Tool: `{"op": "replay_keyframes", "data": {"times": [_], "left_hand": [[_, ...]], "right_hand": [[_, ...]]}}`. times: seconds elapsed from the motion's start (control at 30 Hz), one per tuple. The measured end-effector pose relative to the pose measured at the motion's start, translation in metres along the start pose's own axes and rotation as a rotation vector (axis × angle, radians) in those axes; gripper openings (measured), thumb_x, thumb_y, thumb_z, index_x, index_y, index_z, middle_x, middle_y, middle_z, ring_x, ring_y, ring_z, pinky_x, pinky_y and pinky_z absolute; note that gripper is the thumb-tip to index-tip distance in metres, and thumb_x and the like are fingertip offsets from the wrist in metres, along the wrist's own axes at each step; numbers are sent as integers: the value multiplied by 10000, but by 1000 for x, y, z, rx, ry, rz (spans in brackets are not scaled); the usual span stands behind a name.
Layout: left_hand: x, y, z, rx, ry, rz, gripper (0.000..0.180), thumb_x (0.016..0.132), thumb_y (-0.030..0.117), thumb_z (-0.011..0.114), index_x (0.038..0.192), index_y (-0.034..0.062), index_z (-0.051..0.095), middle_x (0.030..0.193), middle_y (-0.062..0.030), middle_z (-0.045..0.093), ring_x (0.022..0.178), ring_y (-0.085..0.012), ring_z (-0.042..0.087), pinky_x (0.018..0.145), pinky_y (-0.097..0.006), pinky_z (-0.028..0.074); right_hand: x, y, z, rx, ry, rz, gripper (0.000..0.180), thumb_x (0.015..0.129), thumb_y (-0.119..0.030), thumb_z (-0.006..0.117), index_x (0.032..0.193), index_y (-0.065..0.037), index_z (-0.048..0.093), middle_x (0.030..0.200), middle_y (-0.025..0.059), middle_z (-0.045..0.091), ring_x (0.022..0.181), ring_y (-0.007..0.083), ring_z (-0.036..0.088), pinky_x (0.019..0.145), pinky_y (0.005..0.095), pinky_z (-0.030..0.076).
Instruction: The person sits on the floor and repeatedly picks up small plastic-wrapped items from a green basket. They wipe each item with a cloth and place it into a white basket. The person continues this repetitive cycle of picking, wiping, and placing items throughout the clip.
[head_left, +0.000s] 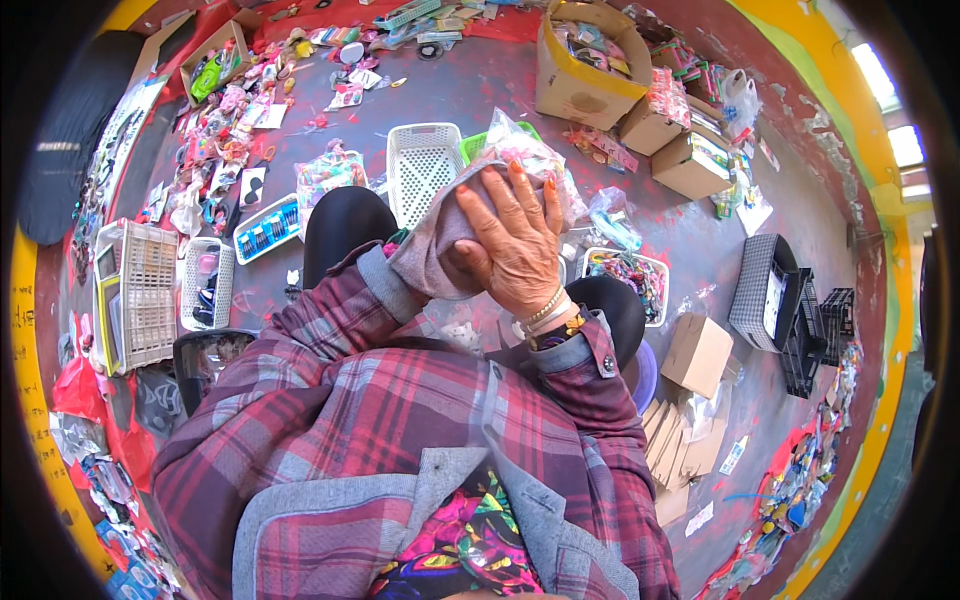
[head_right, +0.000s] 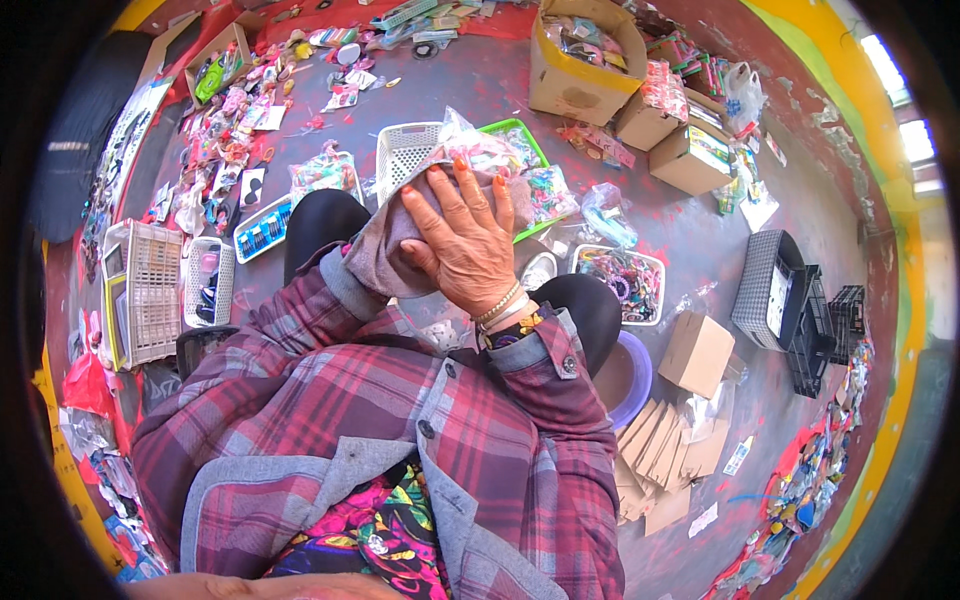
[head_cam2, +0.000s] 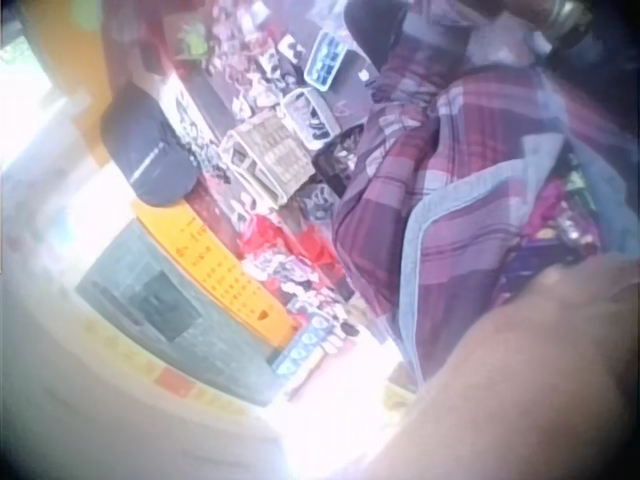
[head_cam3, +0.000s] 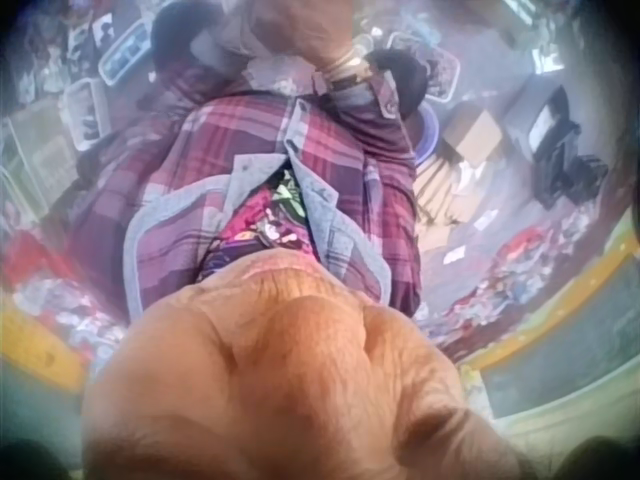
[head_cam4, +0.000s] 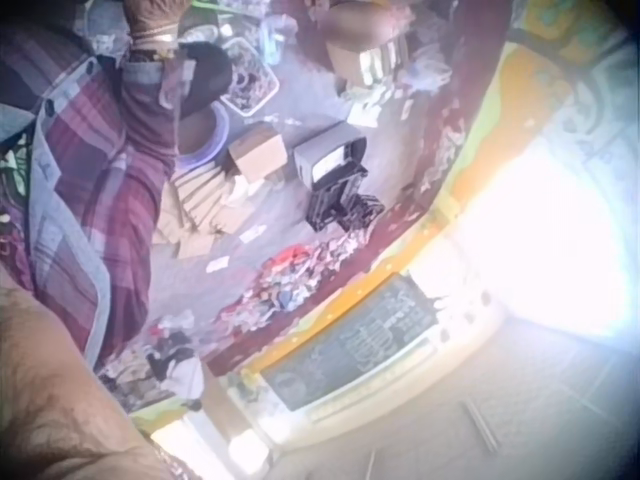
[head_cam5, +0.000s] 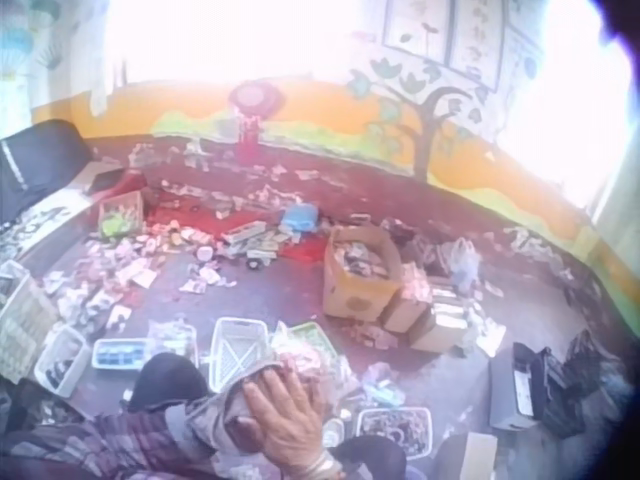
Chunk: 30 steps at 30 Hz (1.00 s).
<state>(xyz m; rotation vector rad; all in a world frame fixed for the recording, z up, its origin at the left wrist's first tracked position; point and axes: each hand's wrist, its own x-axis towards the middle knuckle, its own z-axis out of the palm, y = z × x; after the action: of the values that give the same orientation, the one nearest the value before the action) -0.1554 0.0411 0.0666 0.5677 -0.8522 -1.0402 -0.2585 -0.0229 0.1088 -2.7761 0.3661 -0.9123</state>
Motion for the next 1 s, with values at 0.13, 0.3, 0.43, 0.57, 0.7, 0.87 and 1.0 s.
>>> {"op": "replay_keyframes", "data": {"times": [0.13,0.3,0.43,0.57,0.7,0.87,1.0], "left_hand": [[2,0,-3,165,-96,-77,578,889,216,427,1354,25,142,1410,-100,178,1309,-180,152,1084,-339,71],[25,19,4,392,-16,-116,564,832,215,505,1292,-17,276,1314,-115,330,1219,-203,314,1018,-320,227],[32,19,14,-317,229,-485,433,889,221,451,1265,20,375,1235,-60,449,1125,-159,439,946,-276,343],[30,5,0,20,38,-385,463,906,263,443,1294,29,346,1233,-29,444,1108,-102,415,932,-238,334],[21,6,-10,-33,-31,-546,495,892,219,460,1310,12,294,1235,-56,440,1094,-136,457,925,-273,363],[11,10,-14,-461,93,-723,466,878,297,462,1236,10,381,1191,-155,491,1037,-254,530,892,-398,429],[12,19,-21,-813,123,-618,493,896,368,398,1258,37,366,1223,-167,465,1055,-290,512,898,-436,415]], "right_hand": [[3,5,-2,32,19,53,456,841,-402,448,1214,-143,485,1299,85,404,1262,270,287,1037,453,104],[7,29,-1,35,94,122,468,881,-364,402,1237,-65,453,1322,104,382,1272,284,270,1045,420,131],[16,52,3,174,313,183,448,897,-288,402,1234,6,427,1278,170,416,1236,340,313,1024,402,216],[6,78,-1,681,92,531,342,901,-241,431,1039,44,558,1021,191,585,973,300,556,844,353,419],[-9,96,-11,747,-280,398,217,788,-81,532,978,17,570,846,134,617,724,161,586,641,293,462],[-29,105,9,957,-188,466,322,755,-148,600,1044,-13,553,922,83,606,806,154,568,693,292,467],[-33,93,41,1730,-92,787,407,739,-159,624,1103,-23,500,990,114,577,858,234,573,735,359,479]]}}
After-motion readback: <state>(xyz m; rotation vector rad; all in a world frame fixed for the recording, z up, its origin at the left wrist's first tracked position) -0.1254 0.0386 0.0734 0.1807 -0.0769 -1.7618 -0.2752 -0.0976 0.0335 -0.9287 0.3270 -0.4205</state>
